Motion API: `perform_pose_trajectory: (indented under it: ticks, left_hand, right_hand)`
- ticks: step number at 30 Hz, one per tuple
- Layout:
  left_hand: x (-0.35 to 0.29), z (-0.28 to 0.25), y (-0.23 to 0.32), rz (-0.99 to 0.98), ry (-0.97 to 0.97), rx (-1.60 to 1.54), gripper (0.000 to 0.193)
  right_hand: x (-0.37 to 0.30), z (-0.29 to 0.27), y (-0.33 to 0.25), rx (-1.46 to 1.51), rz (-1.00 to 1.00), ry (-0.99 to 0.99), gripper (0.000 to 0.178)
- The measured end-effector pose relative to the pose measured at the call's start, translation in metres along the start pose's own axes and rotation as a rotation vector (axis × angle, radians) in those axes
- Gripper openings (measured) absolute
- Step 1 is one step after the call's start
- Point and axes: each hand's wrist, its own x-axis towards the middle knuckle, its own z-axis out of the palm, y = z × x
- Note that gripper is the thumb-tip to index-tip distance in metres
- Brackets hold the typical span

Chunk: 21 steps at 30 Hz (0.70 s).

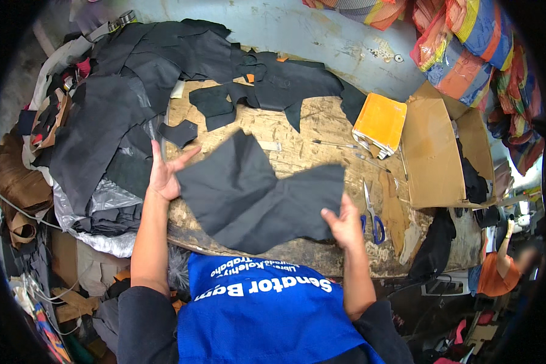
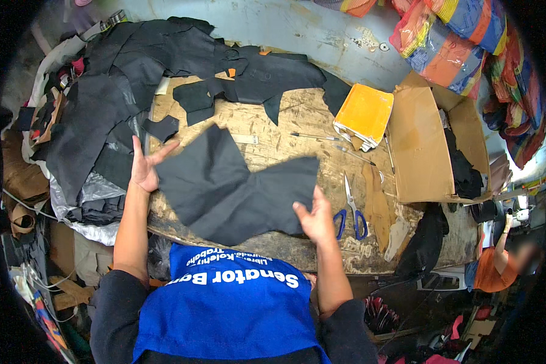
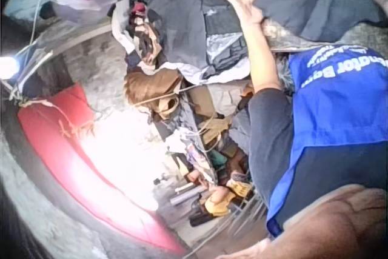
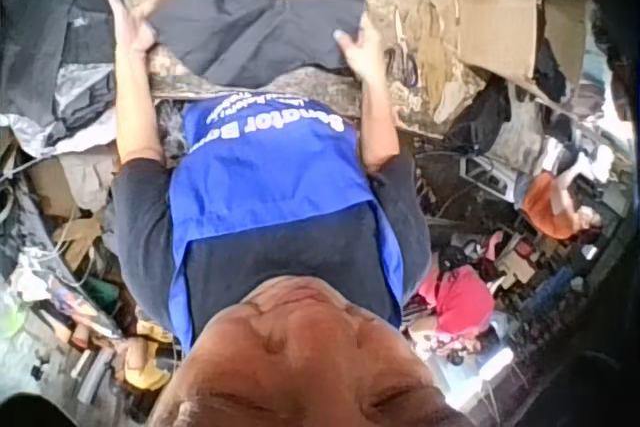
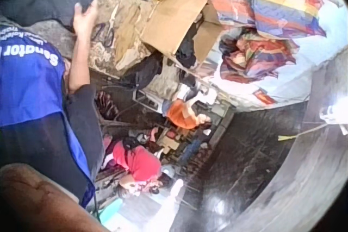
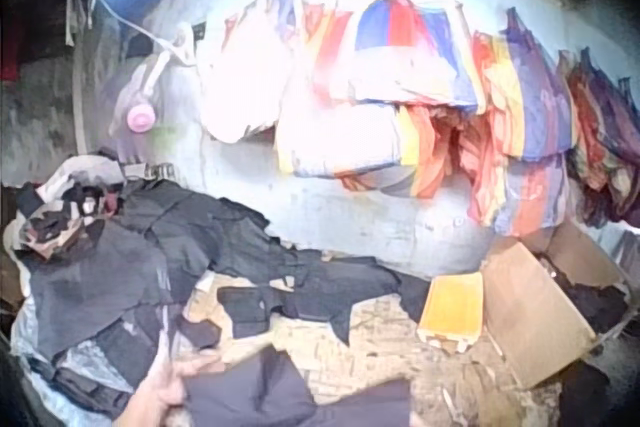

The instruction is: The person marks and cuts black fabric pieces using a ruler, marker, and scissors. They trace patterns onto the fabric, cut along the marked lines, and then fold and stack the cut pieces on the workbench.

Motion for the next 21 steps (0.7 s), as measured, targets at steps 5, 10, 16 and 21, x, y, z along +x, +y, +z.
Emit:
perform_pose_trajectory:
  ticks: [5, 10, 16, 21]
  left_hand:
    - [0.009, -0.023, -0.022, 0.078, 0.434, 1.211, 0.064]
    - [0.047, 0.003, -0.036, 0.211, 0.418, 1.659, 0.039]
    - [0.079, 0.012, -0.032, 0.245, 0.401, 1.922, 0.022]
    - [0.103, 0.011, -0.009, 0.142, 0.501, 1.886, 0.032]
  right_hand:
    - [-0.024, -0.007, 0.049, -0.16, 0.151, 0.031, 0.055]
    - [-0.033, -0.024, 0.015, -0.662, 0.336, -0.084, 0.066]
    - [-0.033, 0.001, -0.007, -1.0, -0.114, 0.369, 0.06]
    - [0.021, 0.051, 0.003, -0.905, -0.56, -0.033, 0.044]
